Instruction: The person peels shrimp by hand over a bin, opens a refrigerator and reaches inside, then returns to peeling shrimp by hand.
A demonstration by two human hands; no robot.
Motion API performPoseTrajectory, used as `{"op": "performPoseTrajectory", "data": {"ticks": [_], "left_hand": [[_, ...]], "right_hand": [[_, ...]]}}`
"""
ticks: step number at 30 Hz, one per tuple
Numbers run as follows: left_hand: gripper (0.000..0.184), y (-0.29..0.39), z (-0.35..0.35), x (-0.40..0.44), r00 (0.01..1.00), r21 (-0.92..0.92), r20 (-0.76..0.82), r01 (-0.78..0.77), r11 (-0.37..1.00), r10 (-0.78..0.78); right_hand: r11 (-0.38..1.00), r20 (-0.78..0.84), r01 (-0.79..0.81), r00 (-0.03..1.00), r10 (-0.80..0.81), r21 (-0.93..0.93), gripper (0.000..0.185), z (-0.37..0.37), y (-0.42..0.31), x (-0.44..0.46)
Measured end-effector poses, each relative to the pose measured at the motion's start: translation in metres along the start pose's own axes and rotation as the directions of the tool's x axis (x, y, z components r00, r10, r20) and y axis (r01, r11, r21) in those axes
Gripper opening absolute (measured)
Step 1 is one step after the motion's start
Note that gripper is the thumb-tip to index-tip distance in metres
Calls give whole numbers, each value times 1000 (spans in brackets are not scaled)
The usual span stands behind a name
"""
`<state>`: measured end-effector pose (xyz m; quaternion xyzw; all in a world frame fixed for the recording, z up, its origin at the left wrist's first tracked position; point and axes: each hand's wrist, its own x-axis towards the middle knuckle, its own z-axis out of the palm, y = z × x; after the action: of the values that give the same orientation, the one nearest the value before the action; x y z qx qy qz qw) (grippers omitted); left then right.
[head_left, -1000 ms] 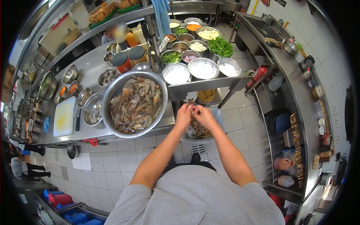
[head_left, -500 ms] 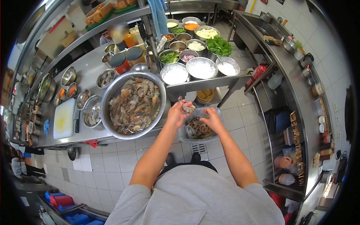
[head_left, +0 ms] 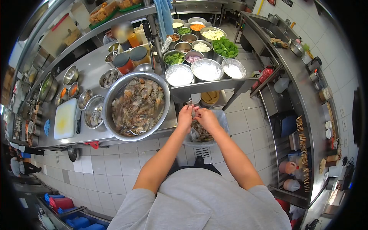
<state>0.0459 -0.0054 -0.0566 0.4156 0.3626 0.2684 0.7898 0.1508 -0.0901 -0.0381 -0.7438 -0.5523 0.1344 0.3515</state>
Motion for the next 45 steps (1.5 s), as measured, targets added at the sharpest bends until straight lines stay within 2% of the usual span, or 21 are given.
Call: {"op": "performPoseTrajectory", "data": {"ticks": [3, 5, 9, 11, 12, 14, 15, 17, 19, 20, 23, 25, 27, 28, 29, 30, 33, 37, 39, 43, 45], "left_hand": [[26, 5, -2, -3, 998, -47, -48, 30, 998, -33], [26, 8, 0, -3, 990, -244, -134, 5, 970, -38], [28, 27, -10, -5, 993, -230, -113, 18, 973, -45], [27, 28, -8, -7, 995, -166, -101, 0, 986, -17], [27, 27, -6, -7, 997, -99, -83, -17, 995, 9], [26, 15, 1, -10, 992, 10, 3, -127, 992, 127], [26, 8, 5, -14, 967, 106, 94, -247, 963, 238], [26, -1, 16, -23, 941, 204, 136, -334, 920, 311], [27, -8, 15, -24, 858, 464, 221, -511, 723, 464], [27, -11, 14, -24, 858, 464, 220, -511, 723, 465], [26, -7, 18, -30, 816, 573, 294, -567, 591, 497], [24, -7, 20, -23, 910, 180, 214, -393, 902, 355], [23, -1, 16, -18, 940, 41, 167, -309, 950, 299], [22, 4, 13, -17, 963, -103, 130, -223, 969, 236], [22, 8, 9, -19, 979, -72, 104, -170, 983, 177], [22, 12, 5, -20, 979, -71, 105, -170, 983, 177], [25, 17, -6, -20, 999, -3, 24, 47, 999, -46], [27, 12, -18, -15, 994, 10, 38, 104, 995, -104], [30, 10, -23, -13, 990, 72, 55, 125, 990, -129], [35, 7, -29, -6, 979, 133, 87, 173, 976, -186], [41, 10, -31, -6, 969, 438, 216, 12, 899, -119]], "right_hand": [[999, 4, 33, 999, -33, -13, 19, 5, -3, -2], [997, -41, 40, 998, -43, -59, 16, 10, -2, -11], [997, -27, 3, 1000, -1, 79, 14, 12, 21, -22], [753, 164, -420, 904, 395, 507, 19, 17, 34, -20], [753, 160, -420, 904, 397, 507, 19, 11, 29, -17], [293, 519, -664, 732, 441, 688, 21, -8, 9, -12], [293, 517, -662, 733, 442, 689, 21, -7, 11, -12], [52, 554, -596, 772, 312, 801, 20, 2, 17, -9], [45, 544, -591, 767, 340, 805, 17, 7, 22, -8], [35, 533, -585, 759, 373, 810, 16, 10, 25, -10], [70, 468, -553, 759, 453, 830, 14, 12, 17, -13], [138, 436, -547, 774, 459, 826, 14, 14, 16, -12], [205, 402, -537, 789, 466, 818, 15, 17, 22, -12], [353, 321, -531, 801, 505, 770, 16, 18, 29, -8], [491, 236, -521, 815, 529, 698, 17, 19, 36, -5], [491, 236, -520, 815, 529, 699, 17, 18, 43, -4], [732, 9, -408, 876, 482, 545, 16, 12, 58, 0], [825, 16, -434, 888, 460, 362, 18, 1, 67, 1], [997, -68, -57, 996, 53, -47, 26, -4, 66, -2], [999, -49, -43, 998, 44, 31, 32, -21, 33, 4], [979, -101, 203, 975, -200, 14, 30, -31, 10, 8]]}}
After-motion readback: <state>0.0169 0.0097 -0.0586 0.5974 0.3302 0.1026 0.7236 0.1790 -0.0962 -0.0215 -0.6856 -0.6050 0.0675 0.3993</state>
